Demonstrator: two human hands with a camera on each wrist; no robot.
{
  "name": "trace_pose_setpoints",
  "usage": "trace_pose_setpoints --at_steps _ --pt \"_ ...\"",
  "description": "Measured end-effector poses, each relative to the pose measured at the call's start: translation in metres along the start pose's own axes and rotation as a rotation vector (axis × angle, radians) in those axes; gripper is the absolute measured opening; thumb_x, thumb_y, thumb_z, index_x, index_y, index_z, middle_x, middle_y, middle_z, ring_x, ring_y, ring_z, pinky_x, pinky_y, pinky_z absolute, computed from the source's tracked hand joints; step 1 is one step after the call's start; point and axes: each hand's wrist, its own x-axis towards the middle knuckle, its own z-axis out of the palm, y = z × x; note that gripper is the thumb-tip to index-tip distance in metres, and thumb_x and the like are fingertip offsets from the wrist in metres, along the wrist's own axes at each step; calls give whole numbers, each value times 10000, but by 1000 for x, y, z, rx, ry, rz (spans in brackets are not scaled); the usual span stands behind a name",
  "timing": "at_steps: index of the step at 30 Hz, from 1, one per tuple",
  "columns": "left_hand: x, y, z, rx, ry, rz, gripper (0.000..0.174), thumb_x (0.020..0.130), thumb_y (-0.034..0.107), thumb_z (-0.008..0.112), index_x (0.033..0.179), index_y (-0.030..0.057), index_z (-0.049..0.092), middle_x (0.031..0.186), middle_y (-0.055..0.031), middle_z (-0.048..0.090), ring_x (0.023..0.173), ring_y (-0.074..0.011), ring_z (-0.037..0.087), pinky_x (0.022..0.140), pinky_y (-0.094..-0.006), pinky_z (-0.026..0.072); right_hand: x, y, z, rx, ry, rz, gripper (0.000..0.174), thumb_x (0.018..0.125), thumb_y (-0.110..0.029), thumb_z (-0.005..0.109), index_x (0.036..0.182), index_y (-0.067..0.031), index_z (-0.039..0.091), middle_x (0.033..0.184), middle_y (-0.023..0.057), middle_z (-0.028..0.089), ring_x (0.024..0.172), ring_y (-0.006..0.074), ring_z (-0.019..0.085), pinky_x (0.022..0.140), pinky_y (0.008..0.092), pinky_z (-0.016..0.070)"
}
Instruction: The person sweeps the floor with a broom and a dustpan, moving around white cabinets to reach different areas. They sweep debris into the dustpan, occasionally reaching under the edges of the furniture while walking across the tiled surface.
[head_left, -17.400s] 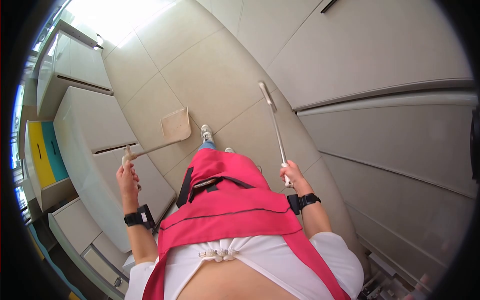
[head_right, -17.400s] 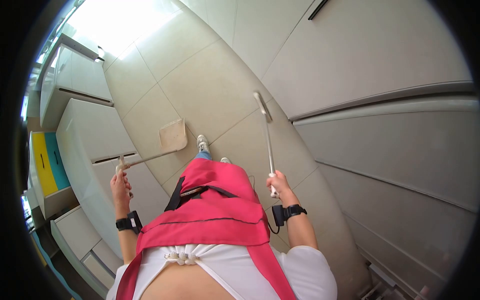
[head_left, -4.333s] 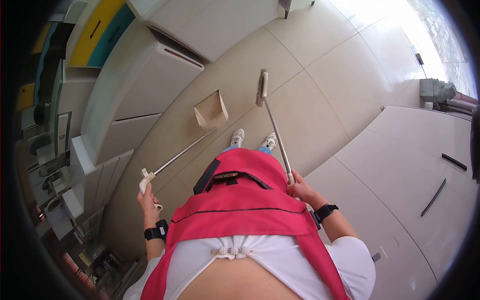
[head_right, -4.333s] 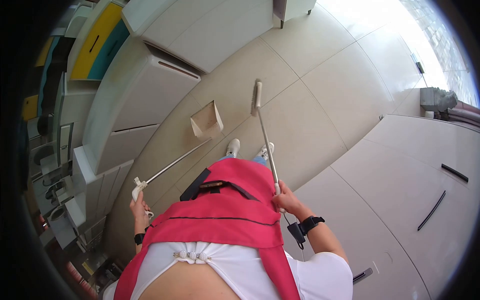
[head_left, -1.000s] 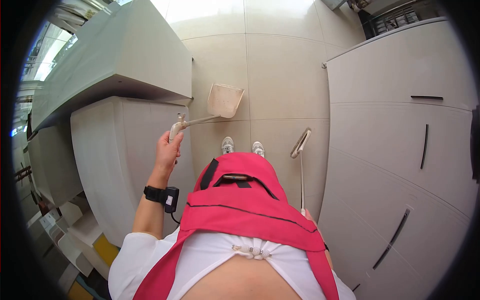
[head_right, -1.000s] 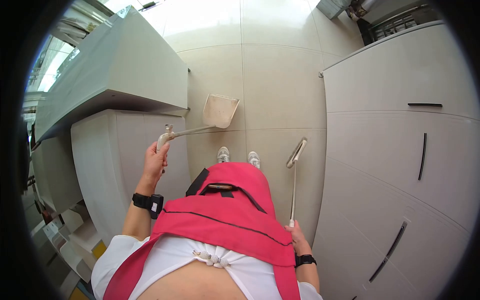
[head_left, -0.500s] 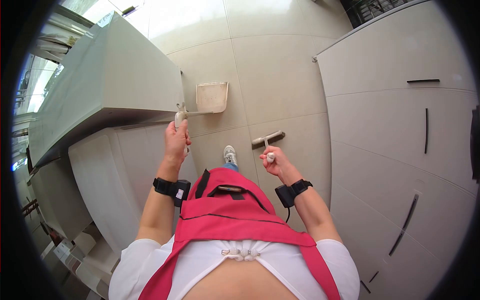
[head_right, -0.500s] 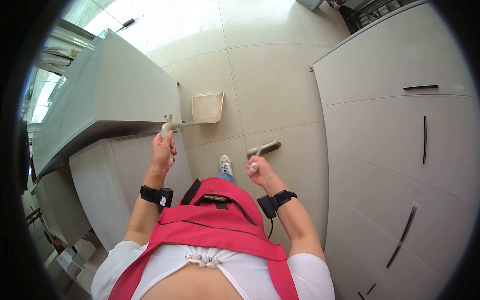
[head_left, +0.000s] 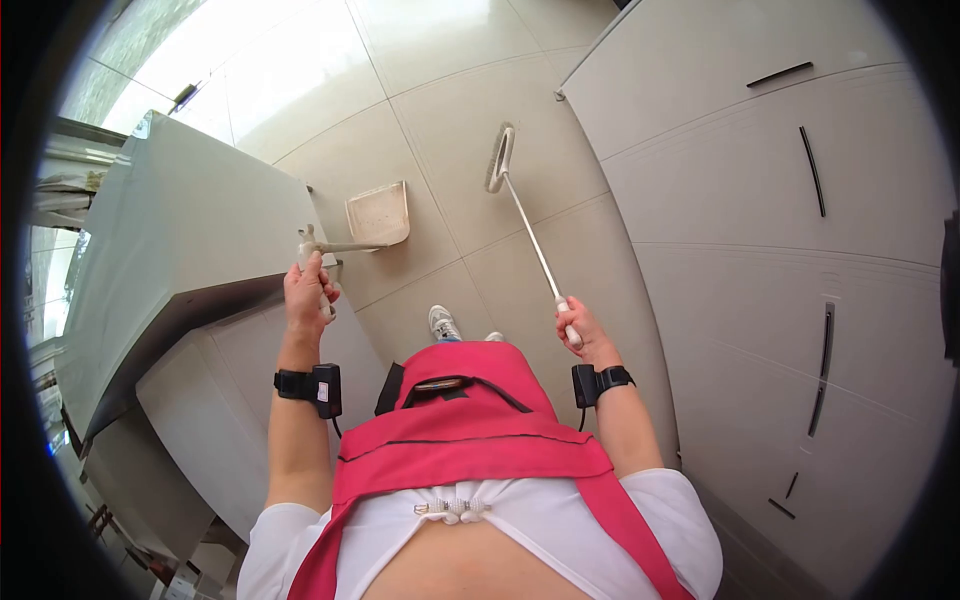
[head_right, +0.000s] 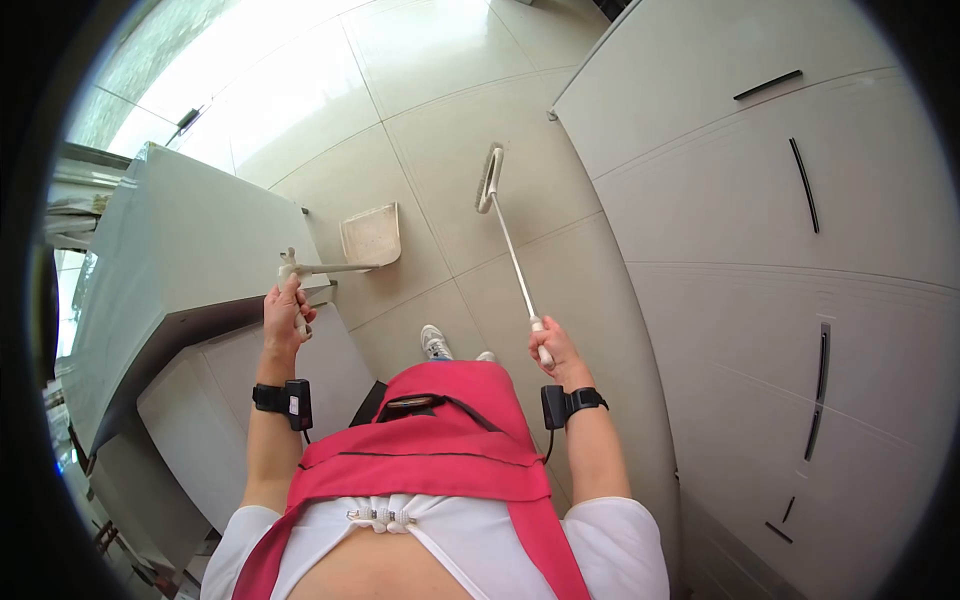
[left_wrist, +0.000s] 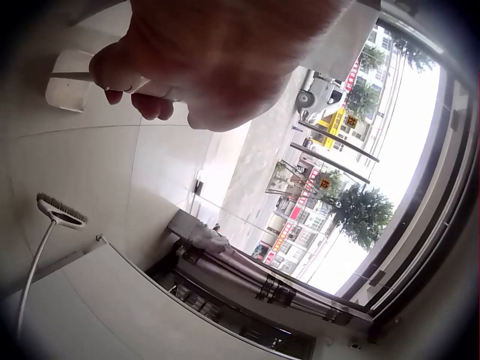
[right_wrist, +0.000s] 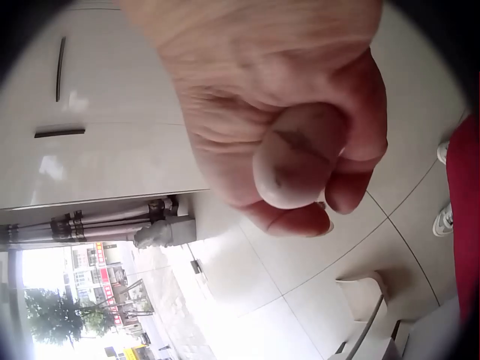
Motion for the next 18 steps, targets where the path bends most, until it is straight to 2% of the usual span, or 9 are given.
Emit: trace_pose_setpoints --at_steps 2,5,9,11,14,17,18 --pt "-1 -2 -2 54 -26 0 177 915 271 548 899 107 484 614 31 469 446 -54 434 404 -223 413 -31 22 -30 33 124 -9 466 627 61 496 1061 -81 403 835 79 462 471 144 465 386 243 416" --pt "0 -4 -7 227 -78 52 226 922 318 531 891 100 483 620 16 485 441 -68 460 390 -218 406 -78 46 -64 123 285 93 499 620 73 497 1081 -79 383 878 96 480 452 149 469 374 236 409" --pt "5 -7 -7 397 -18 130 278 917 365 519 887 90 485 562 12 468 415 -69 446 373 -213 368 -109 66 -125 238 386 222 337 628 47 517 941 -47 436 813 91 517 418 144 471 359 238 405" --pt "6 -7 -4 399 38 116 257 916 338 520 904 82 499 564 14 459 423 -73 432 381 -221 354 -94 82 -164 298 428 324 236 635 27 531 848 -41 454 752 82 531 406 140 471 350 239 400" --pt "-4 -6 9 464 167 147 237 912 311 520 918 75 511 564 19 444 423 -68 404 383 -230 341 -55 96 -220 337 434 323 118 650 -21 555 689 -75 457 599 48 491 402 136 465 347 245 388" --pt "-7 -11 21 594 296 208 226 909 295 520 940 72 514 562 22 433 421 -64 390 371 -230 325 -18 89 -248 496 651 91 165 655 -56 548 557 -100 422 524 39 434 398 149 448 340 260 348" --pt "-8 -12 25 584 321 200 222 908 291 521 941 71 515 560 22 433 420 -64 389 368 -230 323 -3 73 -255 475 632 117 174 655 -51 548 556 -102 415 525 38 431 396 149 439 341 261 348"
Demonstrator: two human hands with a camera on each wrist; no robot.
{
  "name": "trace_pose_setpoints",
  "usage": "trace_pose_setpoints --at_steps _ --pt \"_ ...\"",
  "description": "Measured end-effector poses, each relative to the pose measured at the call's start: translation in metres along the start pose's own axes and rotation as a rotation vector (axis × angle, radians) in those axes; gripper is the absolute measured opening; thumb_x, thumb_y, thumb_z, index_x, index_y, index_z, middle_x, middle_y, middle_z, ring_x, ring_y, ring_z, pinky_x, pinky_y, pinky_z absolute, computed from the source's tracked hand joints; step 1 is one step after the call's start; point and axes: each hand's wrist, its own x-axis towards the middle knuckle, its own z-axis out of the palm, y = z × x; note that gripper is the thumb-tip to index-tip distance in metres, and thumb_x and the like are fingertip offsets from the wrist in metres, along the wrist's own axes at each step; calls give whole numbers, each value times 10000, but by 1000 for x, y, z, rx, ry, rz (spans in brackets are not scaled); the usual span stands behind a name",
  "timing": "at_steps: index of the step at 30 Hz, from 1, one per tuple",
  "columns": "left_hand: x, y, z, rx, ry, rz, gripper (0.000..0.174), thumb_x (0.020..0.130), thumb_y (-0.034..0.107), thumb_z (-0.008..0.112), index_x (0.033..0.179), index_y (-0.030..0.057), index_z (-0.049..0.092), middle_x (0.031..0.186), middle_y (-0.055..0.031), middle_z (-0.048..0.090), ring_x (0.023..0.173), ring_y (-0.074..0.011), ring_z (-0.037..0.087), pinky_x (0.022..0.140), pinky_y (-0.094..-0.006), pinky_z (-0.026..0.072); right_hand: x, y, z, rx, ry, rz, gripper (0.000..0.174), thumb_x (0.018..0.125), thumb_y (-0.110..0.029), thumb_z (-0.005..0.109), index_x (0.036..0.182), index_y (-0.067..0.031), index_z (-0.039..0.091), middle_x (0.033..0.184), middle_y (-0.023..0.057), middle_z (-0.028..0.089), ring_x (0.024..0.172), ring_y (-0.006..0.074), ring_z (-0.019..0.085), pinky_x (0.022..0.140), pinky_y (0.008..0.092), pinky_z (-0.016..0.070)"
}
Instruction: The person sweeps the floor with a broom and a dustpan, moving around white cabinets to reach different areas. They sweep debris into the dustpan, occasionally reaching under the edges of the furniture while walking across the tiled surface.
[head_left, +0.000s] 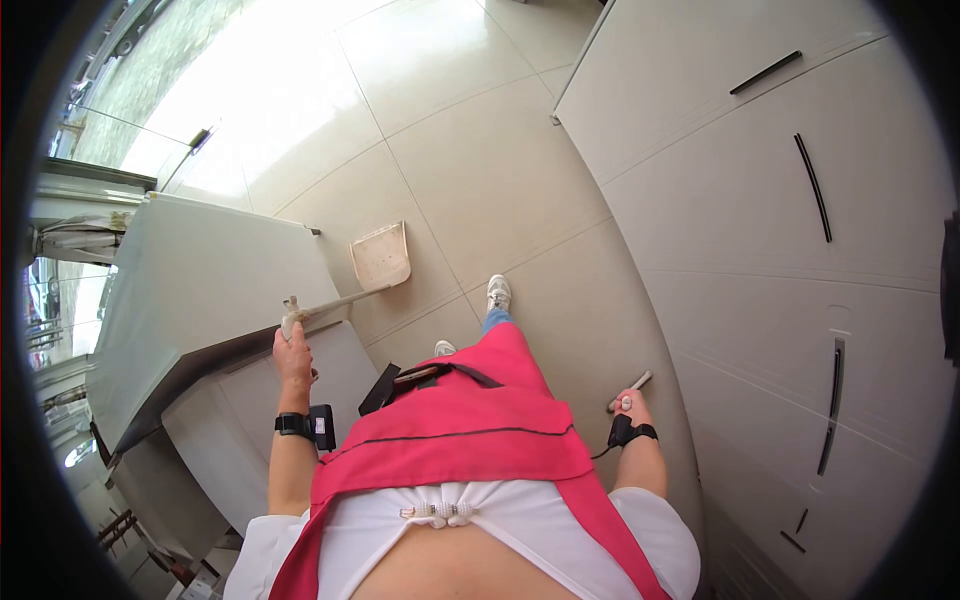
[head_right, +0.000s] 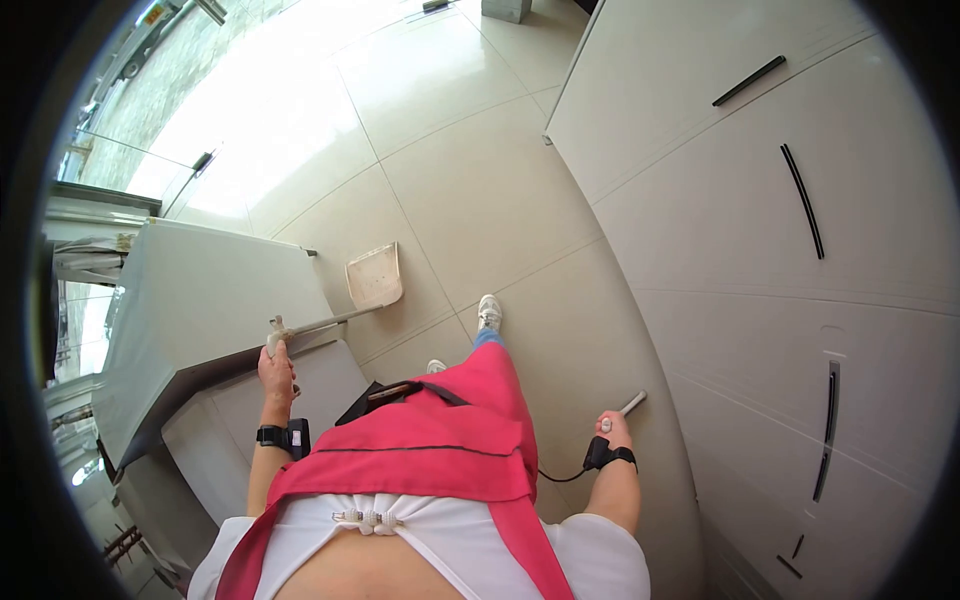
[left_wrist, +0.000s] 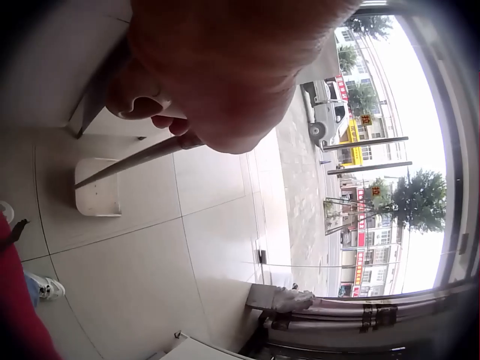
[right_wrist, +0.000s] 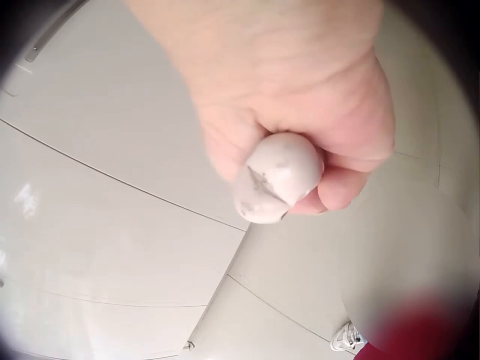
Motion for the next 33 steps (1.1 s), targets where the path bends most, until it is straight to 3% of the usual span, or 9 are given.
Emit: trace_pose_setpoints --at_steps 5,10,13,15,19,25,28,30,33 --pt "-3 22 17 34 42 -23 213 912 281 515 951 72 526 551 17 434 394 -72 385 345 -238 309 108 -32 78 -79 -123 106 160 684 -45 546 626 -121 418 547 27 414 409 147 403 343 277 338" --pt "3 10 33 82 91 19 212 906 262 524 943 54 543 574 8 463 436 -86 418 387 -257 337 103 -54 277 -347 -243 28 85 736 -48 543 795 -77 488 665 43 499 500 145 487 378 263 374" --pt "-2 8 39 177 158 84 220 893 229 542 936 15 568 645 -16 532 541 -119 482 494 -289 394 54 -62 387 -484 -201 -3 128 726 -10 540 851 -21 513 724 67 549 554 155 549 412 254 424" --pt "-11 14 42 206 178 89 228 890 223 543 943 4 576 669 -21 548 580 -134 493 538 -303 410 4 -77 440 -526 -245 -34 47 743 -70 534 776 -69 500 685 48 505 510 136 492 375 249 365" --pt "-11 -4 41 214 211 63 241 889 234 539 956 5 573 687 -29 547 595 -133 485 560 -303 420 -27 -93 512 -668 -301 -61 229 743 -15 542 960 40 498 818 116 599 637 156 605 459 247 479" --pt "-9 -11 38 144 291 5 247 897 258 518 951 19 552 652 -14 507 546 -106 456 502 -273 386 -52 -106 560 -856 -342 -228 231 738 -9 537 944 82 487 856 144 591 644 155 610 450 252 477" --pt "6 -41 22 172 269 102 232 902 268 510 946 42 535 594 8 462 466 -85 420 413 -250 348 -61 -122 556 -859 -516 -230 76 690 -39 566 746 -52 516 644 31 505 442 94 467 355 237 349" --pt "4 -17 19 151 247 9 277 893 258 523 977 -1 576 694 -35 549 615 -129 495 569 -305 422 -45 -148 535 -775 -677 -222 149 654 -25 570 742 -88 468 614 19 473 412 97 455 325 235 330" --pt "-8 12 19 29 183 -68 244 902 271 525 952 33 554 617 3 498 504 -87 458 449 -267 378 -78 -202 474 -665 -570 -54 168 641 -14 549 697 -105 419 570 17 445 344 109 417 280 225 307"
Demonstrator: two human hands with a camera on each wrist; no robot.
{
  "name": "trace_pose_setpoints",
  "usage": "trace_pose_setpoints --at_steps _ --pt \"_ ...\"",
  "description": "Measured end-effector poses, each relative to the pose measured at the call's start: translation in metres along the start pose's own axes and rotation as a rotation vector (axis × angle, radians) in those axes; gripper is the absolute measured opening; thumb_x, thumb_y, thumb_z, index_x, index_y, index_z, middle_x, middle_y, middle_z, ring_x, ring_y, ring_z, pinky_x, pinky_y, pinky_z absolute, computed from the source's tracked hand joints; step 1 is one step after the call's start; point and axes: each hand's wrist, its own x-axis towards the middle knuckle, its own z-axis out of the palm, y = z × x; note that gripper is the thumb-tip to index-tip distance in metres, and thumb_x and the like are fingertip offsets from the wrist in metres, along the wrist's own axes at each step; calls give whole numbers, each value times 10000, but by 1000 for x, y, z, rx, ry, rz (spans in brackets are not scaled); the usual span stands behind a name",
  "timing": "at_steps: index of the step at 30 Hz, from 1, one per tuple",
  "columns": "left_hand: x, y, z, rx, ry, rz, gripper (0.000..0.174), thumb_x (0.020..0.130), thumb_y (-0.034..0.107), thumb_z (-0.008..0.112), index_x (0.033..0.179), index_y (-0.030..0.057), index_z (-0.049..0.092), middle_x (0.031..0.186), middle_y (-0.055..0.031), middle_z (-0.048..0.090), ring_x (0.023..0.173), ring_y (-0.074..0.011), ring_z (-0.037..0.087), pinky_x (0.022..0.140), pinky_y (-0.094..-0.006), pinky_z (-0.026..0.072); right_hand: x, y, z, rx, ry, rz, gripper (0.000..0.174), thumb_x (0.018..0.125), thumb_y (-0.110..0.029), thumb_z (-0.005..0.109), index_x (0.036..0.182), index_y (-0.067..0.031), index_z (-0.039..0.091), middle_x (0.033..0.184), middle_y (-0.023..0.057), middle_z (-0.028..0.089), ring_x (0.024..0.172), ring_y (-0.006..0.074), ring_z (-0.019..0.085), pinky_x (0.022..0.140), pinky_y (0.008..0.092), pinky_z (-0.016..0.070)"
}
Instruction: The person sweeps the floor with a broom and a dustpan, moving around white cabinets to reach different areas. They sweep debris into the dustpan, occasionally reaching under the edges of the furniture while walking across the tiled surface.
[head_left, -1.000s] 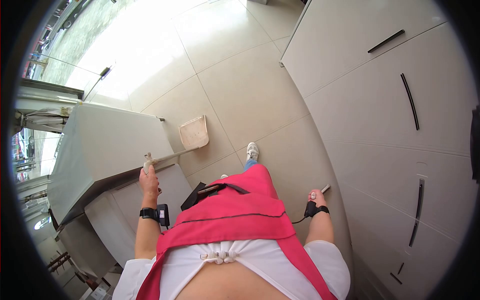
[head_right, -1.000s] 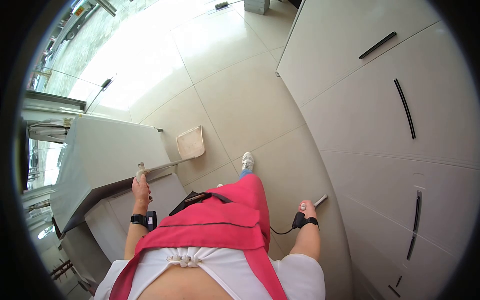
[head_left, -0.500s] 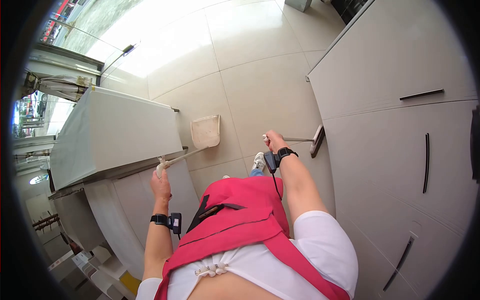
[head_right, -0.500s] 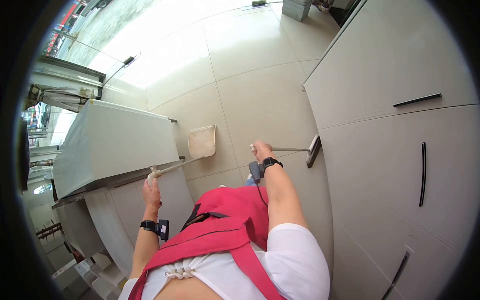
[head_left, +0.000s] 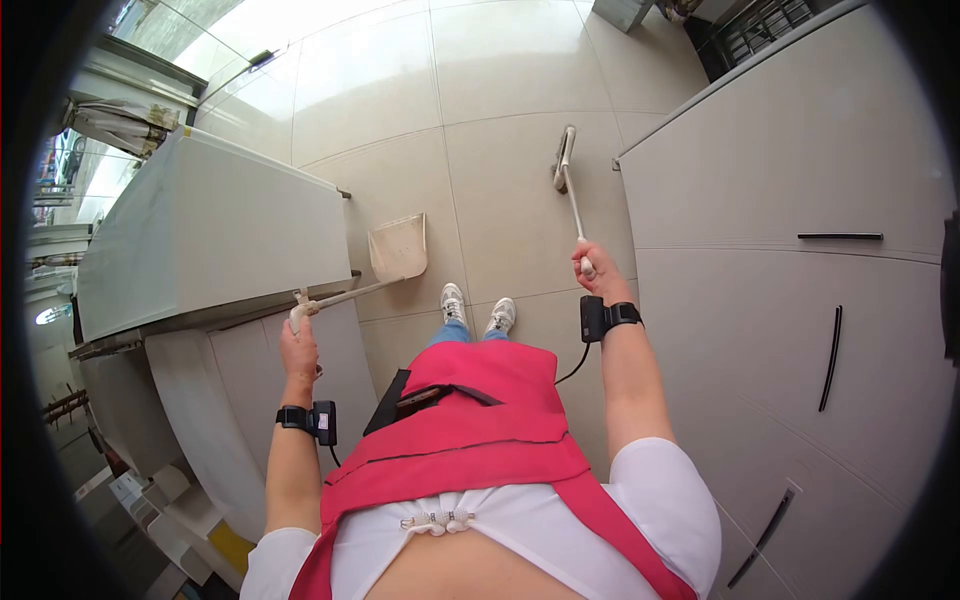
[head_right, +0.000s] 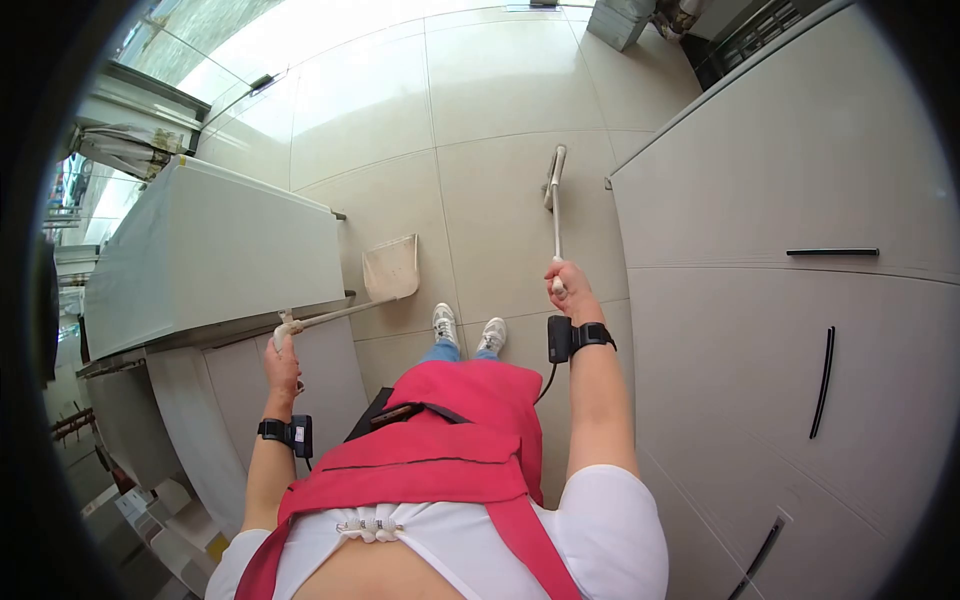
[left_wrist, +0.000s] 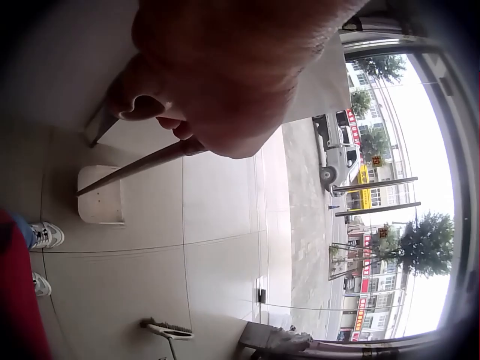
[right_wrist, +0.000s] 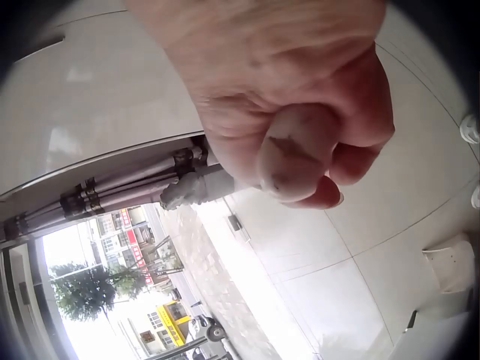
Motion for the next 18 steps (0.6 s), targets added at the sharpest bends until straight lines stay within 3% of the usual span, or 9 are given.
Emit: trace_pose_setpoints --at_steps 2,3,4,5,6,8,9,13,18 --pt "-4 5 2 -77 -7 -36 222 905 282 533 935 62 531 554 32 442 419 -51 408 361 -233 323 -30 22 -26 33 -26 -142 202 669 16 516 810 -103 433 604 10 468 368 100 439 284 218 351" --pt "-5 2 1 -90 -4 -38 220 903 278 536 934 61 533 558 31 448 422 -55 413 366 -237 330 -48 33 -35 86 -45 -114 238 669 41 499 854 -99 442 653 15 475 398 99 447 307 219 375" --pt "-6 0 0 -100 -5 -41 218 900 275 539 933 59 534 561 30 454 425 -60 418 372 -241 336 -60 53 -46 178 -73 -136 284 659 53 500 910 -72 454 755 45 487 450 101 450 357 211 404" --pt "-5 -3 -2 -108 -10 -41 217 898 271 542 932 57 536 565 29 459 428 -64 422 378 -245 343 -74 74 -58 255 -115 -124 453 648 91 488 1077 -43 435 915 88 485 514 107 469 443 202 460" --pt "-5 -8 -2 -109 -4 -35 212 895 265 546 927 56 539 566 27 463 432 -66 426 385 -248 349 -94 93 -59 245 -84 -156 447 647 71 496 1075 -39 428 877 80 470 514 137 453 425 238 441" --pt "-1 -16 -2 -117 9 -19 203 889 254 552 918 53 544 569 23 472 441 -71 435 398 -253 361 -125 129 -82 16 -18 50 465 676 56 509 1107 -84 405 797 57 443 489 150 464 418 296 483" --pt "1 -18 -2 -112 9 -13 202 886 248 556 914 48 548 576 17 479 448 -74 441 406 -258 366 -137 143 -98 -90 -82 117 433 697 42 510 1091 -105 406 775 52 435 452 143 463 393 288 485" --pt "-1 -6 -6 -160 -23 -57 200 869 226 572 907 30 563 607 -12 510 490 -94 468 450 -284 391 -191 138 -105 -93 93 187 314 701 58 513 961 -95 425 737 64 483 386 149 470 316 254 415" --pt "9 -21 -4 -122 1 -14 188 837 190 598 910 19 574 671 -51 556 581 -132 497 548 -311 428 -145 141 -59 -31 177 338 227 634 94 503 757 -70 405 560 64 432 362 167 451 307 257 392"
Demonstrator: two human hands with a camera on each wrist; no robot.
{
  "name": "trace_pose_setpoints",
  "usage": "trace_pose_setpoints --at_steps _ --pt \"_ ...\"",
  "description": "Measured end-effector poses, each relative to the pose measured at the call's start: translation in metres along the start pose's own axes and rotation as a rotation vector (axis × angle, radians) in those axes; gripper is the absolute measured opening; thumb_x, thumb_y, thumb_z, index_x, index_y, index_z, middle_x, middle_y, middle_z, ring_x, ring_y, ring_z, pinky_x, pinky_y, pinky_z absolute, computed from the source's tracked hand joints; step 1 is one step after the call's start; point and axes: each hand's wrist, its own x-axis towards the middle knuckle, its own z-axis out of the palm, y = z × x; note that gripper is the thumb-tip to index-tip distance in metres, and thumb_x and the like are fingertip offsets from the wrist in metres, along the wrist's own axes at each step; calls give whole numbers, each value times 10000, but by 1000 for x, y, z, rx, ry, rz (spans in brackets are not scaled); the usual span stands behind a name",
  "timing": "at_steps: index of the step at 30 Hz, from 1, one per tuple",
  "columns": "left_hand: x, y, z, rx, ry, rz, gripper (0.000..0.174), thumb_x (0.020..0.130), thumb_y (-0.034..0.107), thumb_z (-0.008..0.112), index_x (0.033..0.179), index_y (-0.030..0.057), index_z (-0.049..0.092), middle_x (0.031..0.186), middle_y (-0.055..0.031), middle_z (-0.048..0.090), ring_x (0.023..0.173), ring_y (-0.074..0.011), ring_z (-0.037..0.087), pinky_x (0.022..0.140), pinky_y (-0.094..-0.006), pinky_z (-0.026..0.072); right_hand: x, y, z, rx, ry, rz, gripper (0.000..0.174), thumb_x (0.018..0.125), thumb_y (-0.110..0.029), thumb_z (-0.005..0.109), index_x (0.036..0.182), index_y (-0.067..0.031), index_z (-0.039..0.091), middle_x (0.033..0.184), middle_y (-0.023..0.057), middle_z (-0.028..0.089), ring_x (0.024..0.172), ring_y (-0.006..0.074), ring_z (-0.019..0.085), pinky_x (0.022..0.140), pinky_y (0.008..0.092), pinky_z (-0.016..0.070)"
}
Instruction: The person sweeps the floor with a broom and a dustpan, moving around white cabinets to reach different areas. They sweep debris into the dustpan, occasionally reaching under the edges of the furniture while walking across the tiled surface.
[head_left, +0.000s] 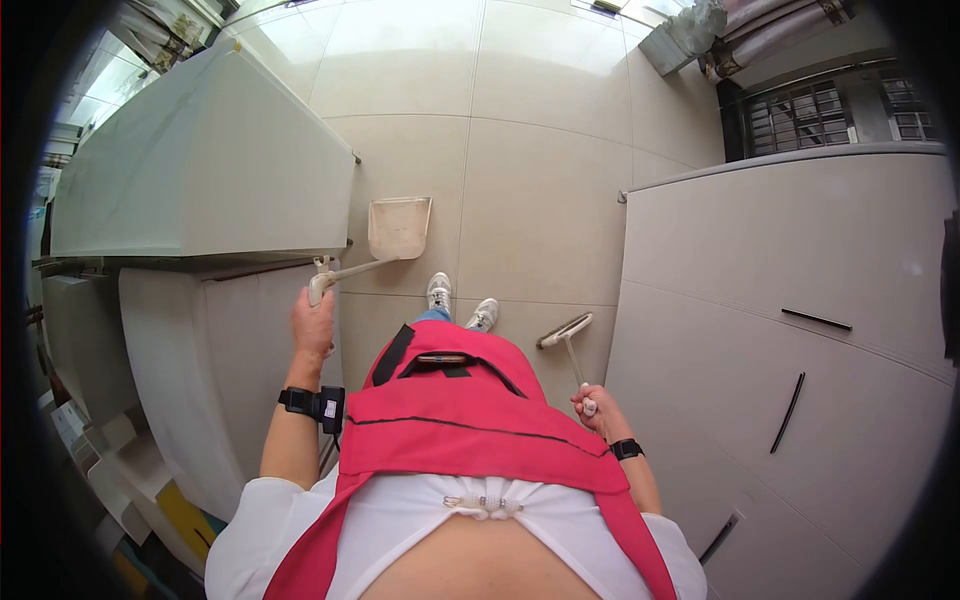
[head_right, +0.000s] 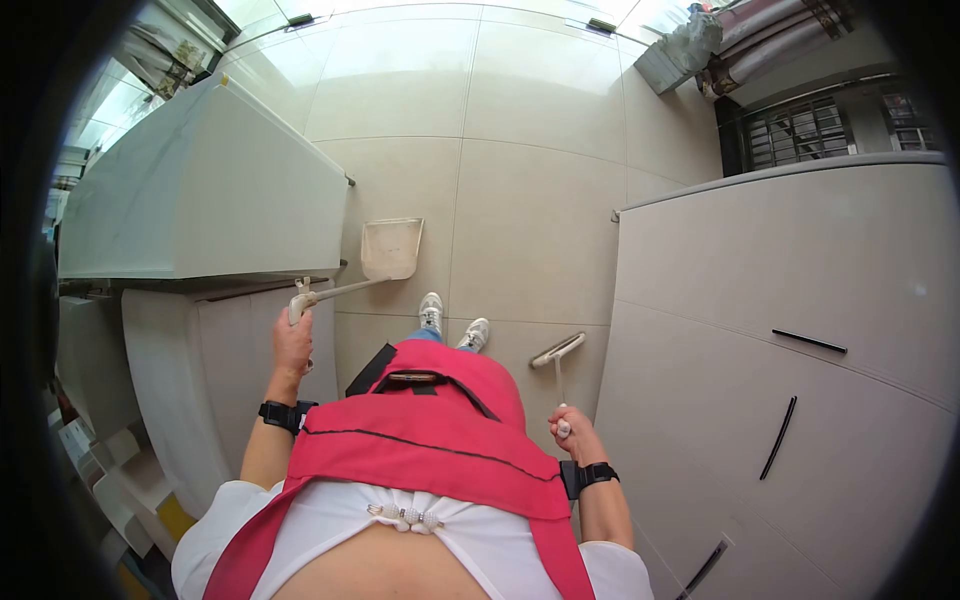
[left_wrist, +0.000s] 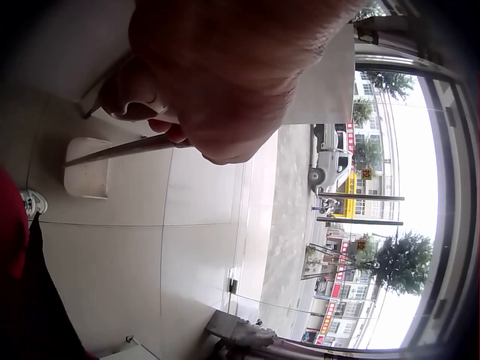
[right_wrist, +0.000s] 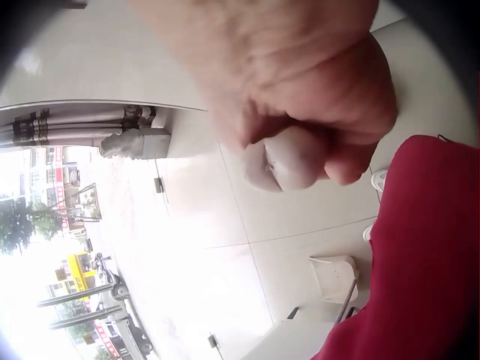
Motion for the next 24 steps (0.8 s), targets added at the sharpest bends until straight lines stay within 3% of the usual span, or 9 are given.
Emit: trace_pose_setpoints --at_steps 1,5,9,12,16,20,21,24 --pt "0 0 0 -21 -2 9 187 832 186 602 908 18 575 683 -58 562 598 -138 500 567 -314 432 10 -13 27 6 39 39 219 621 101 502 711 -69 398 532 61 419 357 169 440 302 260 379" --pt "1 3 1 -19 1 -1 198 824 186 612 908 11 573 719 -85 577 632 -154 507 603 -320 441 46 -59 132 -71 -157 -37 258 620 107 504 575 -97 353 532 27 375 348 147 330 295 266 258" --pt "-2 17 -2 1 -6 9 209 827 196 611 907 7 570 718 -97 577 628 -170 506 607 -328 444 67 -120 219 -199 -357 -240 264 625 102 509 597 -109 352 550 -7 325 356 120 299 304 251 221" --pt "-6 27 -2 23 8 25 208 827 190 611 911 5 566 709 -100 570 624 -164 502 599 -328 441 53 -182 261 -229 -319 -260 245 649 76 513 704 -115 369 566 -4 365 354 110 343 287 234 272" --pt "-5 20 -3 -6 -16 -2 209 827 181 614 919 1 559 691 -88 563 609 -157 492 578 -327 434 67 -207 237 -288 -256 -322 269 674 51 514 802 -131 364 590 1 422 367 106 430 272 229 332" --pt "-2 18 -3 -20 -6 69 199 827 177 619 893 2 551 650 -61 549 559 -148 499 529 -317 425 50 -152 193 -178 -256 -383 450 685 51 512 1082 -140 419 688 12 482 389 118 458 295 232 371" --pt "-2 19 -4 -64 -33 10 188 831 174 617 880 9 542 634 -49 538 535 -135 494 502 -307 417 44 -135 180 -136 -251 -380 506 681 56 509 1137 -140 408 720 17 493 397 124 464 306 233 384" --pt "-1 24 -8 -185 -111 -118 167 842 165 610 846 31 512 590 -14 502 469 -98 473 423 -276 385 -26 -89 153 -117 -213 -252 489 666 69 504 1111 -116 419 812 47 523 410 120 478 327 231 420"
